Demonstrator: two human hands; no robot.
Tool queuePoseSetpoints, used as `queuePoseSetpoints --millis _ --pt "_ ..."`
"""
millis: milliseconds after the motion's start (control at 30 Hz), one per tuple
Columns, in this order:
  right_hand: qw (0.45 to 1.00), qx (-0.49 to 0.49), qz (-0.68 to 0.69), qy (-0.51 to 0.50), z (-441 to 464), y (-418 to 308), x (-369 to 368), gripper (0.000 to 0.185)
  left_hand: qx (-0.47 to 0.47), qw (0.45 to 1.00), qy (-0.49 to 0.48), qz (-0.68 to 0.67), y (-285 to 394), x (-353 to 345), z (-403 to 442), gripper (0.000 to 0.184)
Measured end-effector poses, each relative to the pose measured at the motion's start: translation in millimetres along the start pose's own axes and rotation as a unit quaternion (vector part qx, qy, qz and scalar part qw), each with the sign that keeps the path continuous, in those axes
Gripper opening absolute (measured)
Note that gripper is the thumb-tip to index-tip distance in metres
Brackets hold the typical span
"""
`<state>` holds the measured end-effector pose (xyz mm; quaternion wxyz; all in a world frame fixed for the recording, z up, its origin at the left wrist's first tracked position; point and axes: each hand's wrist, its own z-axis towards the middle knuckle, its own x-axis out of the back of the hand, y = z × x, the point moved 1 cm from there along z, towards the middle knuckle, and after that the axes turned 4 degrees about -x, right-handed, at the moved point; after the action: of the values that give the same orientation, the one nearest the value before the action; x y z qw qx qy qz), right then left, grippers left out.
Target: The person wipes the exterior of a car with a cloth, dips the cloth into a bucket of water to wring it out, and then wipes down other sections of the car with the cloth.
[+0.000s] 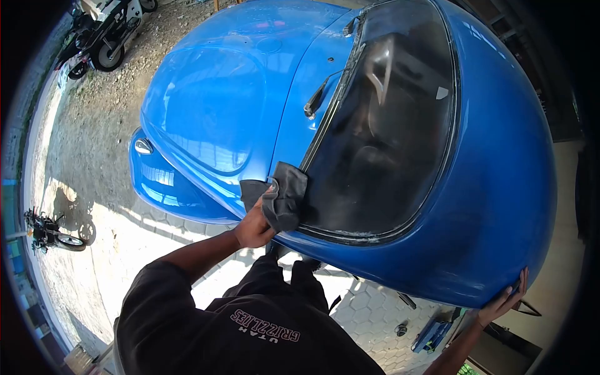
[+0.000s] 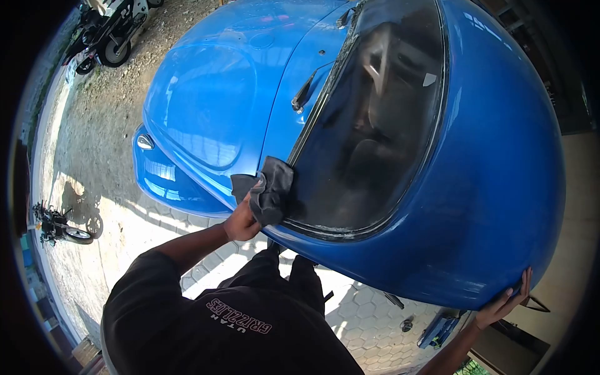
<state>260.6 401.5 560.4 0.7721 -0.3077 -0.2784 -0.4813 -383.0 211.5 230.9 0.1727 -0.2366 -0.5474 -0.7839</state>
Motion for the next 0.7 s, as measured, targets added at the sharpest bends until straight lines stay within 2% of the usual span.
queuePoseSetpoints --millis 33,100,267,367,467,600,633,700 --pt "1.000 0.002 0.003 0.000 1.9 -1.3 -1.0 0.055 0.016 0.996 0.035 -0.086 11.0 -10.5 -17.7 0.060" --pt "1.000 -0.002 0.017 0.000 3.2 0.1 -1.5 0.055 0.063 0.994 0.021 -0.086 27.9 -16.8 -30.0 0.054" --pt "1.000 -0.004 0.025 0.002 3.0 1.0 -2.6 0.055 0.018 0.998 0.052 -0.033 87.9 -12.6 34.5 0.046" --pt "1.000 -0.008 0.026 0.002 2.0 3.6 -2.5 0.055 -0.067 0.994 0.032 -0.077 124.8 -6.5 89.3 0.044" --pt "1.000 -0.006 0.020 0.002 2.4 2.2 -2.5 0.054 -0.085 0.992 0.013 -0.096 160.9 -2.4 139.5 0.043" --pt "1.000 -0.005 0.028 0.002 3.2 -1.0 -3.7 0.054 -0.113 0.984 0.117 -0.076 137.6 -6.1 117.5 0.041" --pt "1.000 -0.007 0.025 0.002 2.2 -0.1 -2.4 0.054 -0.105 0.989 0.097 -0.045 114.6 -3.7 96.1 0.043" --pt "1.000 -0.008 0.024 0.004 2.8 1.8 -3.5 0.055 -0.021 1.000 0.013 0.002 62.0 8.1 43.9 0.048"
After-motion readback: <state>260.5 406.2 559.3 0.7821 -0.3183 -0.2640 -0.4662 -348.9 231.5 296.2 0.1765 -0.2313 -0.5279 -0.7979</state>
